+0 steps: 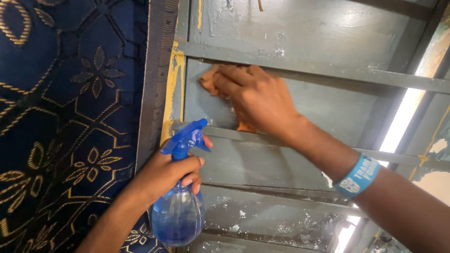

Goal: The person cleans a window by wiping the surface with a cloth while holding a spray bottle.

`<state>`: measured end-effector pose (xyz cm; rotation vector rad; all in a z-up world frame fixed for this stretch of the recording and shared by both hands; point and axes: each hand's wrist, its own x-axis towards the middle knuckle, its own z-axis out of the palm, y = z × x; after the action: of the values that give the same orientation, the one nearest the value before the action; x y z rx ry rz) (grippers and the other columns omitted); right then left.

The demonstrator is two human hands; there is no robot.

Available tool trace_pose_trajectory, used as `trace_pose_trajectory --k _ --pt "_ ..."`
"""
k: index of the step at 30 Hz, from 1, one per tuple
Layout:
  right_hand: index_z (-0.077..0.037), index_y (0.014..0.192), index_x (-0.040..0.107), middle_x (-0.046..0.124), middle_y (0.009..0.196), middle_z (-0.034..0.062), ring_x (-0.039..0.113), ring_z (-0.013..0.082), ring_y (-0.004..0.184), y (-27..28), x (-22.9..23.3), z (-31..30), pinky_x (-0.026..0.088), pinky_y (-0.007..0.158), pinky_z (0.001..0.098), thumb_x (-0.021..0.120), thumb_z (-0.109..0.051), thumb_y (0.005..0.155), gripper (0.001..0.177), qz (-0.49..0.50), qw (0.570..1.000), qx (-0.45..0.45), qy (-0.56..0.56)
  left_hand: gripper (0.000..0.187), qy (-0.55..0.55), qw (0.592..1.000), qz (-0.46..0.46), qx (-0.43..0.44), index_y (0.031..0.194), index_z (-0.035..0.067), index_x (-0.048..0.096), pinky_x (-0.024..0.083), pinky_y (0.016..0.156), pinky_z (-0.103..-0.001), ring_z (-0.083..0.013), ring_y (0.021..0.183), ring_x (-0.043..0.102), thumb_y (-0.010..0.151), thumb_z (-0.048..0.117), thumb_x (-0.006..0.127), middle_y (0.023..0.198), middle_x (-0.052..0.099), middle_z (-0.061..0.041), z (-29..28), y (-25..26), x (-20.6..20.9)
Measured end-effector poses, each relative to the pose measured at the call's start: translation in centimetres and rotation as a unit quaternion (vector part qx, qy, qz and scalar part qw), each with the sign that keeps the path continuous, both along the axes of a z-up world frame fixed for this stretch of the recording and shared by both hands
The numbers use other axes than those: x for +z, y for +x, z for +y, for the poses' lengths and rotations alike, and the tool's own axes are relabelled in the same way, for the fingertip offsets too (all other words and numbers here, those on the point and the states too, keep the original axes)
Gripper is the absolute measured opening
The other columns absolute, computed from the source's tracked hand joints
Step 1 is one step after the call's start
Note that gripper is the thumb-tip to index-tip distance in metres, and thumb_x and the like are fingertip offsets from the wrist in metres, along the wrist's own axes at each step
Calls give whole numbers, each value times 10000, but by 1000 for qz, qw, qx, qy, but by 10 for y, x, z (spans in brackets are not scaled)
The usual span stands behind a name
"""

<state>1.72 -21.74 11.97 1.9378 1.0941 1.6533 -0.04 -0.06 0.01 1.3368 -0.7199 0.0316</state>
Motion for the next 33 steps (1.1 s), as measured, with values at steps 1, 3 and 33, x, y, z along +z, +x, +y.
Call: trace_pose_trajectory --k 1,3,33 --pt "-139 1215 741 673 1326 12 668 248 915 1 0 -4 589 676 370 709 -60 723 499 -1 1000 -1 6 337 -1 1000 -2 -2 1159 14 589 543 485 -375 -101 449 446 826 -35 565 647 511 -32 0 0 0" --pt "-155 1211 746 683 1322 -10 666 237 916 0 0 -14 591 692 369 713 -33 754 474 -1 1000 -3 12 333 -2 1000 -2 -4 1159 14 589 544 485 -377 -100 449 446 830 -33 569 645 507 -35 0 1 0" --pt "-85 1222 731 691 1286 86 654 311 1080 -19 -13 -45 584 824 409 731 -26 727 498 57 996 29 55 274 32 999 -24 21 1086 21 602 551 507 -370 -117 485 508 813 39 596 666 527 -16 -33 27 37"
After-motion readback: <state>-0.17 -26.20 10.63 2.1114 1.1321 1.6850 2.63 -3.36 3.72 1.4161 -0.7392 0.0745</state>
